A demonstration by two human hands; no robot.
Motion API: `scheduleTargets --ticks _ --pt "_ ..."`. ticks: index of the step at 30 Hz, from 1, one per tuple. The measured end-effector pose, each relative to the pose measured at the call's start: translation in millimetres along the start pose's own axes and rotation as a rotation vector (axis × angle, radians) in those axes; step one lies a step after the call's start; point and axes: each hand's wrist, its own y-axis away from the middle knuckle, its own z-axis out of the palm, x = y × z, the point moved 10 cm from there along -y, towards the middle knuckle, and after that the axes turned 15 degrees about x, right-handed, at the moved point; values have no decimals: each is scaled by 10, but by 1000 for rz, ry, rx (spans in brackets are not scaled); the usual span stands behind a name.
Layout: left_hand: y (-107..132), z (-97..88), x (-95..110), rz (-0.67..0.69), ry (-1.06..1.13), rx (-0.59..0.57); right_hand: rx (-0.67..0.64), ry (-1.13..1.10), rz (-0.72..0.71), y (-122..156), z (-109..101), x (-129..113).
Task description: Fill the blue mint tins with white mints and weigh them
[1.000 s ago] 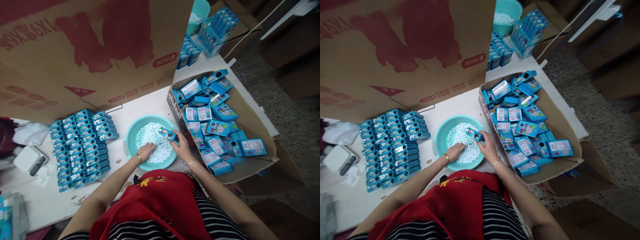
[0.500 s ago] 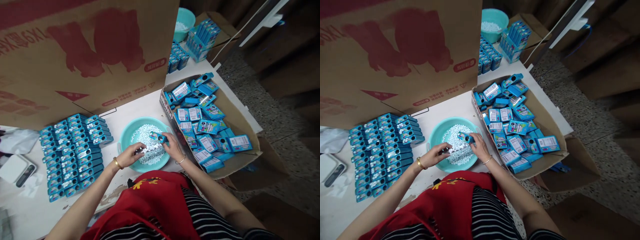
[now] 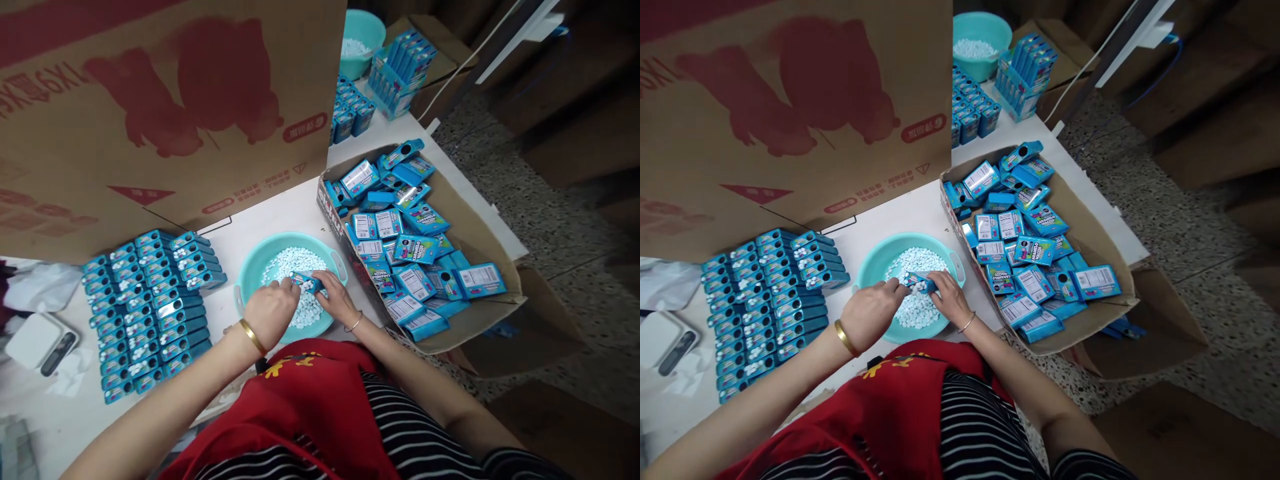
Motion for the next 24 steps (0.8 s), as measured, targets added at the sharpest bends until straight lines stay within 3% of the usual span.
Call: scheduleTargets --ticks 2,5,7,10,13,16,20,24 --pt "22 1 -58 -5 2 19 9 -5 19 -3 -9 29" --pt "22 144 -411 -115 78 102 20 -6 57 -17 -47 98" --pt "-24 393 -710 -224 172 168 30 -2 88 -34 -85 148" --pt "-192 997 -959 -317 263 169 55 6 154 -73 -146 217" --pt "-415 1554 -843 -269 311 135 84 4 216 -121 -193 253" --pt "-511 1895 -524 -154 402 102 108 -2 247 -156 -229 271" --pt "-372 2093 -151 -13 563 42 113 -9 256 -154 -255 306" --pt "-200 2112 -22 37 743 -5 93 -28 268 -134 -246 336"
